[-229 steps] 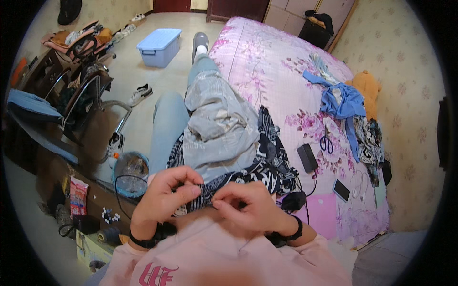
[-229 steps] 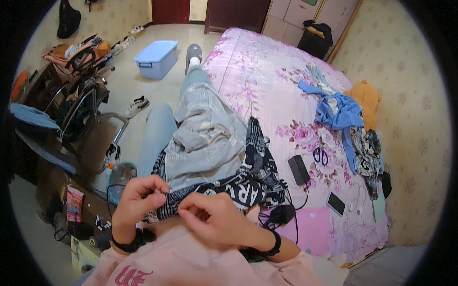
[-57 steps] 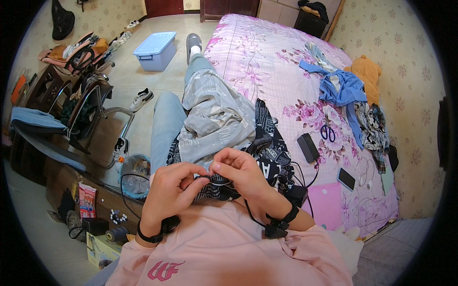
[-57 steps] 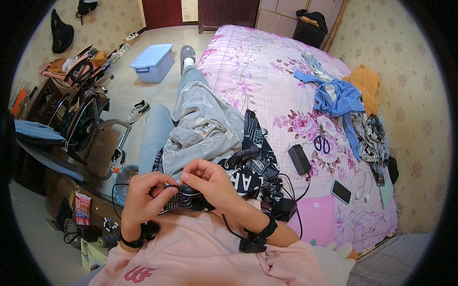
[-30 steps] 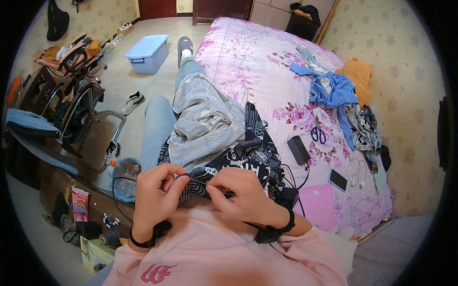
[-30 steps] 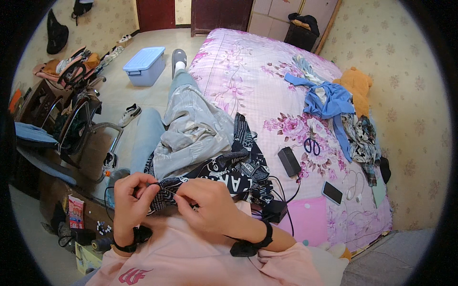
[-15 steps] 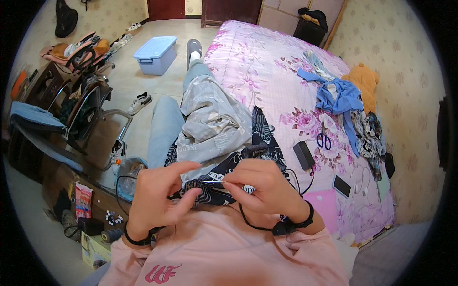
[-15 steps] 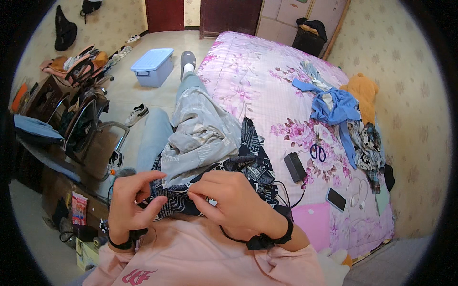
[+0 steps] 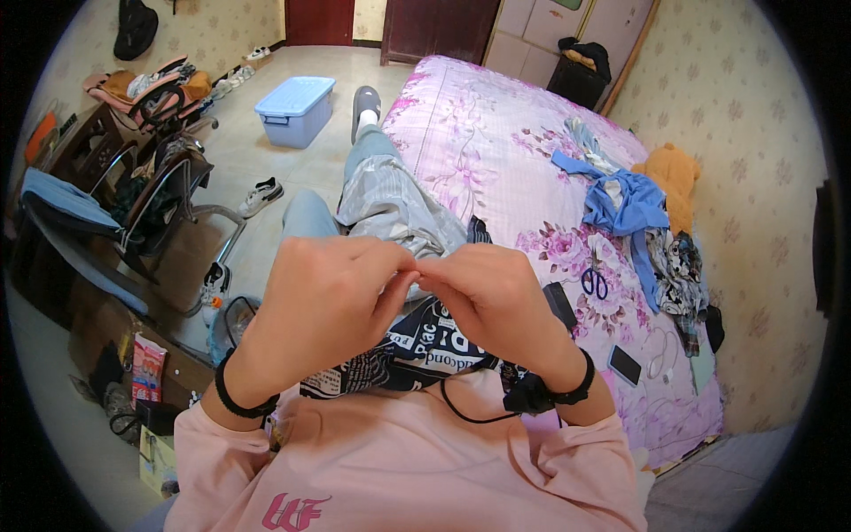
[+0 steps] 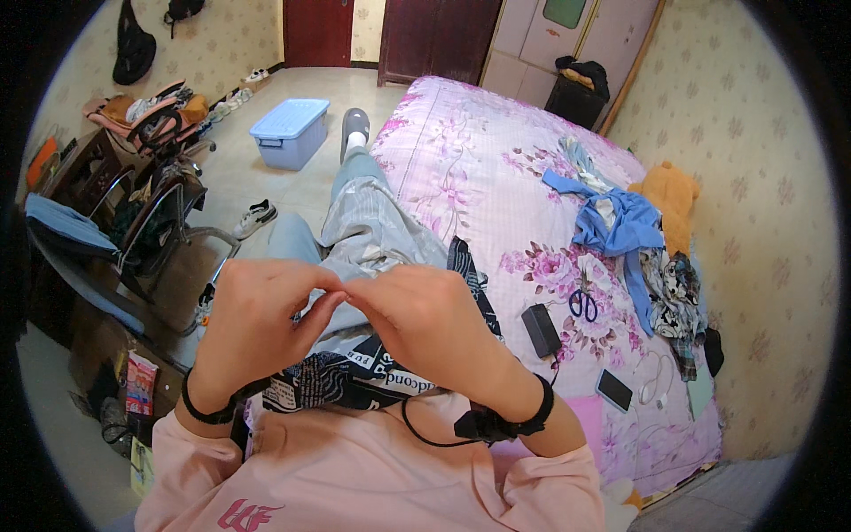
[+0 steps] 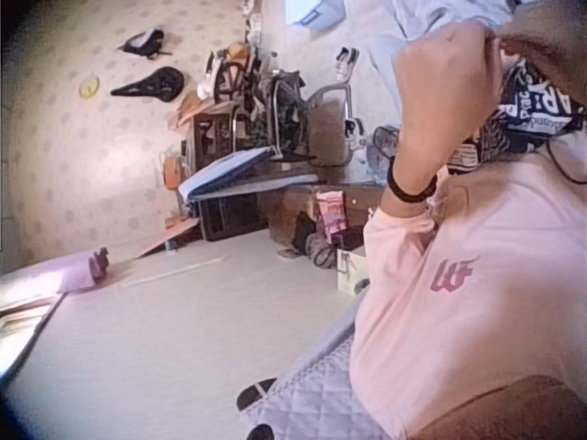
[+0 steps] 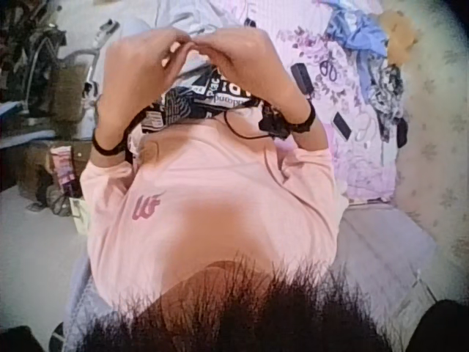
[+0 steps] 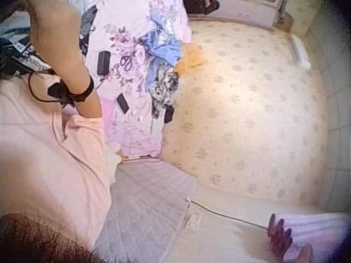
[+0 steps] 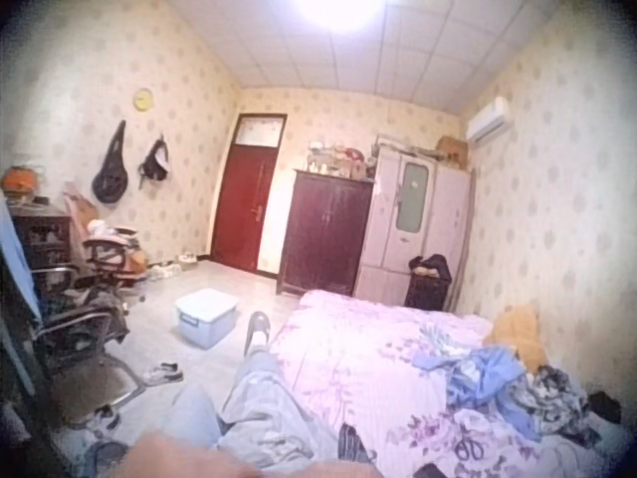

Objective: The person is sewing the hem of a pair of patterned shorts by hand, using a needle and thread to perform several small stitches along the edge of the fabric.

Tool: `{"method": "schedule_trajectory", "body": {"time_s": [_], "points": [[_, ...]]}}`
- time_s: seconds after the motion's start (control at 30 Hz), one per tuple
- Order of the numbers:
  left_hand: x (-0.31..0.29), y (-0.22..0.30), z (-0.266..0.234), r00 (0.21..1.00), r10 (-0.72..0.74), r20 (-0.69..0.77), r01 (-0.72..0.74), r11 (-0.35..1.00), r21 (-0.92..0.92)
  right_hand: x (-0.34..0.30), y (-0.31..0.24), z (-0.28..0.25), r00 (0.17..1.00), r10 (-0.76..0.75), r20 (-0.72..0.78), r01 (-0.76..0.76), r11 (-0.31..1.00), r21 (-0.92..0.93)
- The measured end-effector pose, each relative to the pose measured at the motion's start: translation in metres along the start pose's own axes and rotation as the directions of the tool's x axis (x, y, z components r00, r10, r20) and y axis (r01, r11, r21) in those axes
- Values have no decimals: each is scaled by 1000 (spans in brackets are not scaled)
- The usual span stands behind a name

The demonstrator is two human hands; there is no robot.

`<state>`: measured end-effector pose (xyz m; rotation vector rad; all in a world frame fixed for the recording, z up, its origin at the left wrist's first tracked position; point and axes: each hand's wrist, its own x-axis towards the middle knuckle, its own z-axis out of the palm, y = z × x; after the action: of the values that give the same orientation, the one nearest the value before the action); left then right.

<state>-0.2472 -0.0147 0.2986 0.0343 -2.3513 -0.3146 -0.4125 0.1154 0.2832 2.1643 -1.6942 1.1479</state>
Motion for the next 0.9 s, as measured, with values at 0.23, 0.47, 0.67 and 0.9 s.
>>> {"method": "schedule_trajectory", "body": {"time_s": [0.23, 0.47, 0.67, 0.9], "points": [[-42, -14, 1, 877, -330, 349, 384, 918, -98, -7, 166, -135, 779, 277, -562, -535, 760, -368], [-82, -27, 5, 832, -165, 530, 426, 801, -420, -8, 148, -121, 790, 181, -586, -368, 904, -217], [-91, -22, -6, 801, -108, 589, 534, 574, -621, -15, 11, 62, 833, 261, 488, -551, 478, 684], [-96, -1, -29, 819, -249, 517, 542, 631, -555, -25, -14, 76, 865, 229, 446, -491, 562, 665]]}}
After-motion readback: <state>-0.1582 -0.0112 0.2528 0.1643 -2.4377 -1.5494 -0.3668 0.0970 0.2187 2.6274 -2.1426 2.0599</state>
